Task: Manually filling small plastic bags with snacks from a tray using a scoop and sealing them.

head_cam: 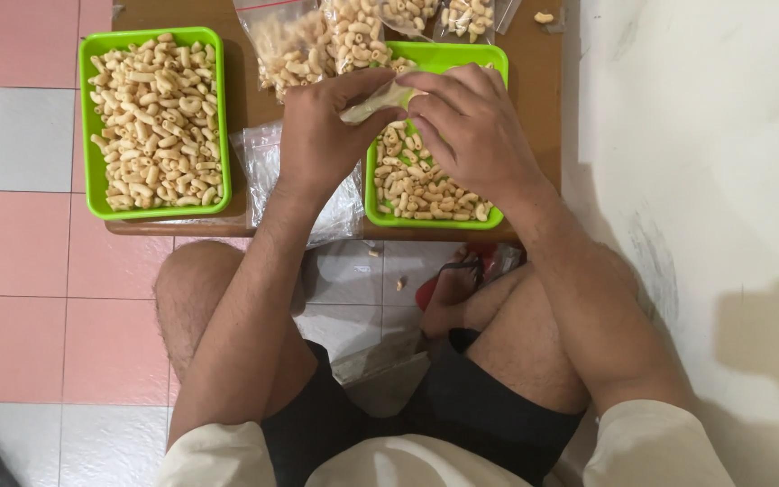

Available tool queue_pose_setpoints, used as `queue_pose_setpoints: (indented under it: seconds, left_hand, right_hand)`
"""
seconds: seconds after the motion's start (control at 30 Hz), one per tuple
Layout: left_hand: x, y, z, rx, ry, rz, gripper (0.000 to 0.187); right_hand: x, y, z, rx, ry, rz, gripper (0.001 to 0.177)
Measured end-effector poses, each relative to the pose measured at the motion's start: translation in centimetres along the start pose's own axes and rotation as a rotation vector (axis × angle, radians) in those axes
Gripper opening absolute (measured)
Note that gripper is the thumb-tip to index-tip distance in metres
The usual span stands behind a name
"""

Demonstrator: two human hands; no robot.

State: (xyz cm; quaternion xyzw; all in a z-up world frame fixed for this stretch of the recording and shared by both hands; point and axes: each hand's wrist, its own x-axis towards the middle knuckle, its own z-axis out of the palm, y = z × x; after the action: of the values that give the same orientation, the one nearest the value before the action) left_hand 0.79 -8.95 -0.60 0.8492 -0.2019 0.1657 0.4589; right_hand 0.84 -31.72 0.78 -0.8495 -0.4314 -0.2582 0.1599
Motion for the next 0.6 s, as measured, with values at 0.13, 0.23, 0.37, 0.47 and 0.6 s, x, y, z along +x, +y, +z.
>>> queue_pose_setpoints:
  seconds: [0.13,0.23,0.37,0.47,0.6]
  left_hand:
    - [-0.1,-0.1,-0.4,-0.003,-0.044,0.059,0.045]
    - [-0.4,-0.8,-0.3,0.035,-0.075,0.133,0.058]
    - [-0.7,-0.7,-0.4,0.04,-0.121,0.158,0.069]
    - [-0.8,0.2,-0.5,-0.009,-0.154,0.153,0.069]
    - [-0.7,0.7,-0.8,-0.074,-0.195,0.165,0.073]
  right_hand:
    - [-0.8,0.2,0.1,0.056,-0.07,0.029,0.006]
    - [-1.5,0.4,0.3,0.091,-0.147,0.035,0.008]
    - [-1.8,0.2,0.0,0.222,-0.174,0.068,0.005]
    - [-2.3,-0.2,-0.5,0.358,-0.167,0.127,0.005]
    - [-2.6,-0.7,-0.8,0.54,-0.134,0.206,0.007]
